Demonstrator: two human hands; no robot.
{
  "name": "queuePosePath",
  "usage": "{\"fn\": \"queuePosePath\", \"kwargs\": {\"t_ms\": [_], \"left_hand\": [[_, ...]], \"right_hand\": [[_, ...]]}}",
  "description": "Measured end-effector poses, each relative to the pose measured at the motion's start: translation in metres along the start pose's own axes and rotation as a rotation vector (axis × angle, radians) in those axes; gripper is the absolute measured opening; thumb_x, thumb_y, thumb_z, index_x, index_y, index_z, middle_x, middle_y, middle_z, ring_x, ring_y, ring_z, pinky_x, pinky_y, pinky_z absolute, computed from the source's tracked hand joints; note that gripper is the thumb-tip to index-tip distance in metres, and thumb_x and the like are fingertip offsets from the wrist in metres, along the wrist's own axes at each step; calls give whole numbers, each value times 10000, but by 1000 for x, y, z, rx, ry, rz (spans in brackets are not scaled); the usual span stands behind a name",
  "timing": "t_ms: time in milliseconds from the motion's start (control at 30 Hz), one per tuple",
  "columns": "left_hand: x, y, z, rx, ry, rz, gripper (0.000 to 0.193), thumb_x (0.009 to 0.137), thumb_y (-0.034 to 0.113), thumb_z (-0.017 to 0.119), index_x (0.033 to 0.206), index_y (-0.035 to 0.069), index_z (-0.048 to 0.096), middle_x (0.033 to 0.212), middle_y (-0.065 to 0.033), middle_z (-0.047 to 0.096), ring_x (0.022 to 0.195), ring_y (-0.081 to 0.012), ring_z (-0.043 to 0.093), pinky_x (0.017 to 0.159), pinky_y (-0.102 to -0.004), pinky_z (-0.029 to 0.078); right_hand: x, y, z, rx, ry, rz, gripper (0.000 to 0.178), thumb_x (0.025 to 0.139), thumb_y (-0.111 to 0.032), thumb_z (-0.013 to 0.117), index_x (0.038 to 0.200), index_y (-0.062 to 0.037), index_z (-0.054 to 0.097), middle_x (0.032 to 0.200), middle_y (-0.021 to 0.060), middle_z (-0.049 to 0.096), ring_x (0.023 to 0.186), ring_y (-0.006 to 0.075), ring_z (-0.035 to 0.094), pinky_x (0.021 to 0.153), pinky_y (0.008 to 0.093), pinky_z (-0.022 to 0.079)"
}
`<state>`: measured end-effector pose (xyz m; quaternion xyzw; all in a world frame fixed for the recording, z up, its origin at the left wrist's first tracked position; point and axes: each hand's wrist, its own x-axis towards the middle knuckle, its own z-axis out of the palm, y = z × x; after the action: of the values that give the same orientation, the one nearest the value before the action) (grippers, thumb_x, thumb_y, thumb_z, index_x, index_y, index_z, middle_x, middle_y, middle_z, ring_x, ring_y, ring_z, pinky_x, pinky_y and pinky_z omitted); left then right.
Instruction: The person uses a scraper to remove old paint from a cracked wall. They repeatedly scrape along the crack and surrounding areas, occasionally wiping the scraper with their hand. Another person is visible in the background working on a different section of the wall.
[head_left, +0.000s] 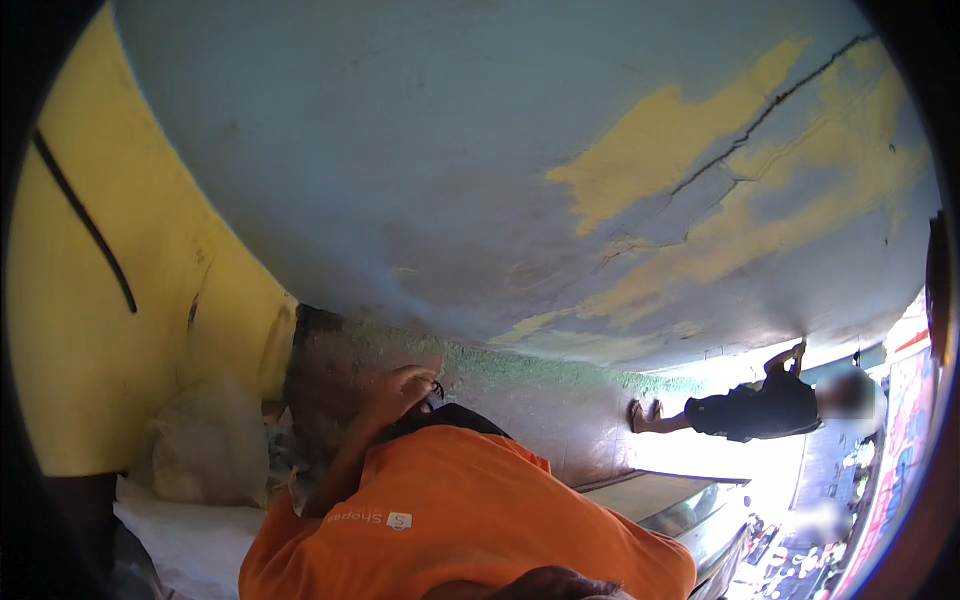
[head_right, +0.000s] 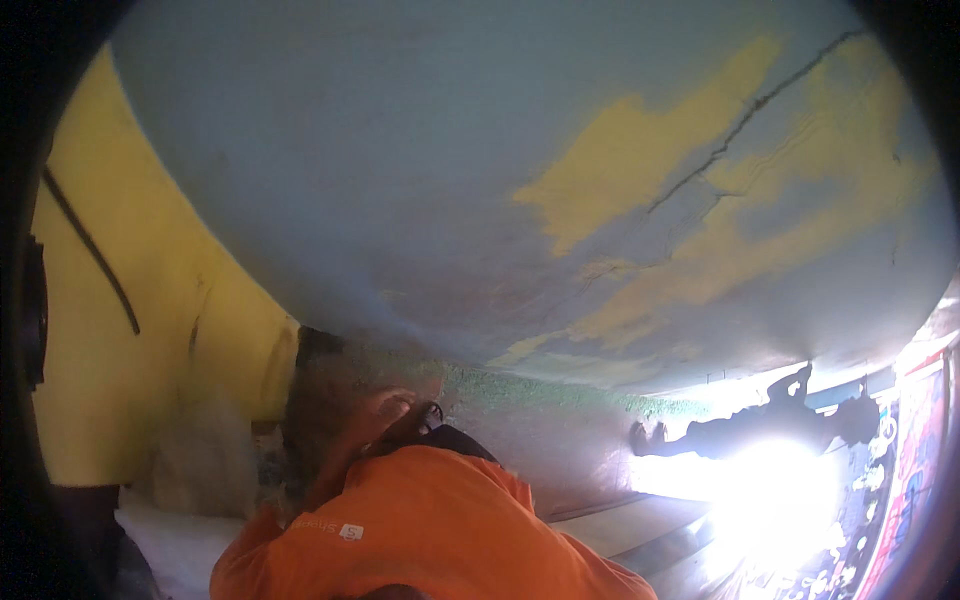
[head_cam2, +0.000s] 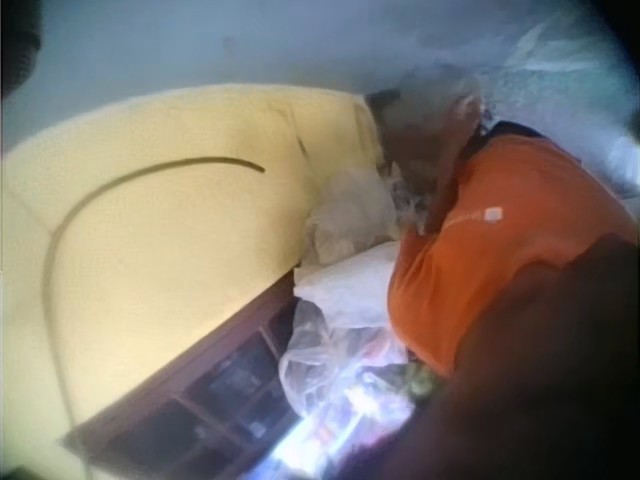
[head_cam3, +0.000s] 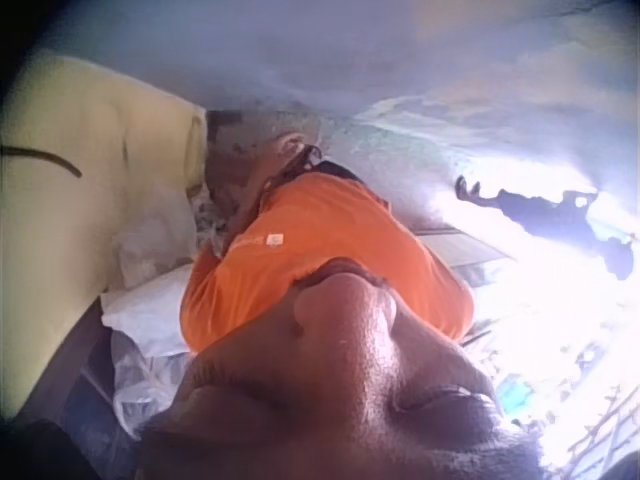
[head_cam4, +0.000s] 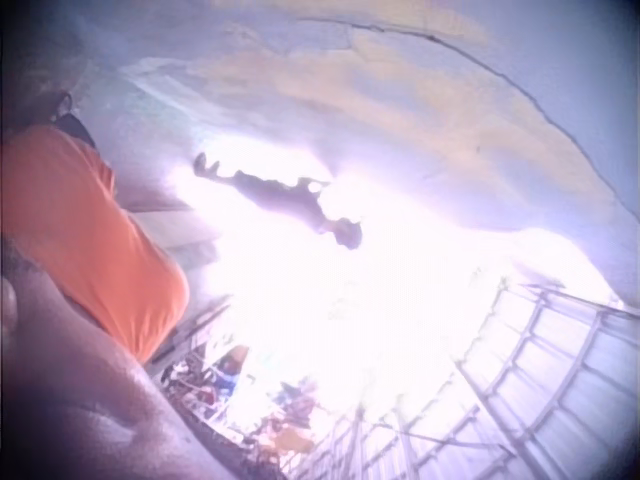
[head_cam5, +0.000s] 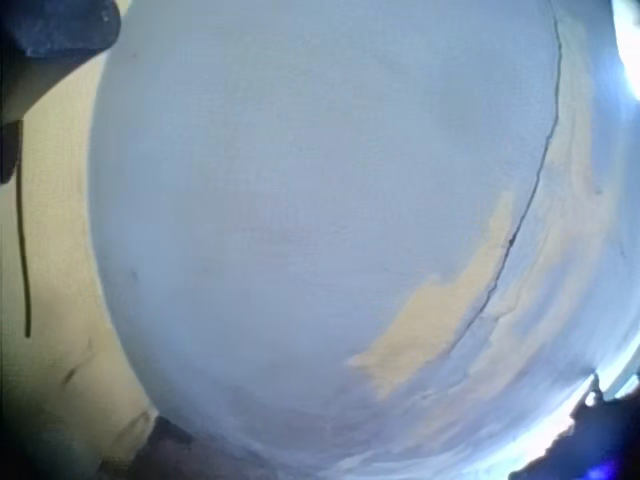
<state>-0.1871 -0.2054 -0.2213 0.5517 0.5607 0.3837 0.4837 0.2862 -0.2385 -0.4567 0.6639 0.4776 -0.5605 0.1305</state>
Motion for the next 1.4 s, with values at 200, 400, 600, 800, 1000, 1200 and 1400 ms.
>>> {"fn": "queuePosePath", "kwargs": {"t_ms": [200,400,600,800,1000,1200,1400], "left_hand": [[-19,-14,6,237,-94,112,450,992,346,662,1344,67,644,1272,-164,696,1104,-316,694,948,-419,534],[-57,-93,9,322,395,-151,466,998,368,652,1321,32,633,1255,-204,679,1107,-366,675,993,-452,513],[-123,-139,53,-867,948,-467,247,1015,200,643,1150,-5,671,1024,-135,720,827,-227,737,680,-354,610],[-118,-106,40,-610,968,-522,118,958,37,641,996,-55,703,872,-142,745,728,-214,741,620,-322,611],[-28,-74,4,-101,789,-393,162,942,44,655,1037,-70,719,910,-109,762,764,-173,726,668,-306,595],[82,-53,-12,-470,516,-167,191,987,105,659,1033,-65,733,886,-122,767,782,-155,721,718,-303,585],[140,41,-25,-222,494,130,205,1007,110,655,1071,-73,722,907,-130,769,869,-179,753,790,-302,607]], "right_hand": [[61,-140,-103,-755,-30,-177,506,897,-505,749,975,-8,687,729,145,696,576,265,690,554,426,571],[15,-323,23,-602,-294,-795,662,913,-575,698,1221,10,674,897,176,677,726,240,687,583,414,568],[-39,-351,137,-661,-490,-1018,481,935,-432,698,1245,-68,649,1057,219,716,917,315,709,778,443,560],[-70,-388,80,-702,-452,-1190,444,957,-455,654,1184,-74,657,1008,237,719,940,417,701,838,517,538],[-69,-411,-13,-786,-162,-1064,425,1019,-483,558,1164,-92,637,997,243,709,961,454,683,837,557,531],[-93,-406,-88,-616,255,-969,349,1009,-411,595,1110,-77,585,940,212,714,891,475,684,760,583,539],[-178,-411,-140,246,1070,-1367,259,1006,-233,688,1017,-19,543,663,140,631,596,368,655,530,441,504]]}}
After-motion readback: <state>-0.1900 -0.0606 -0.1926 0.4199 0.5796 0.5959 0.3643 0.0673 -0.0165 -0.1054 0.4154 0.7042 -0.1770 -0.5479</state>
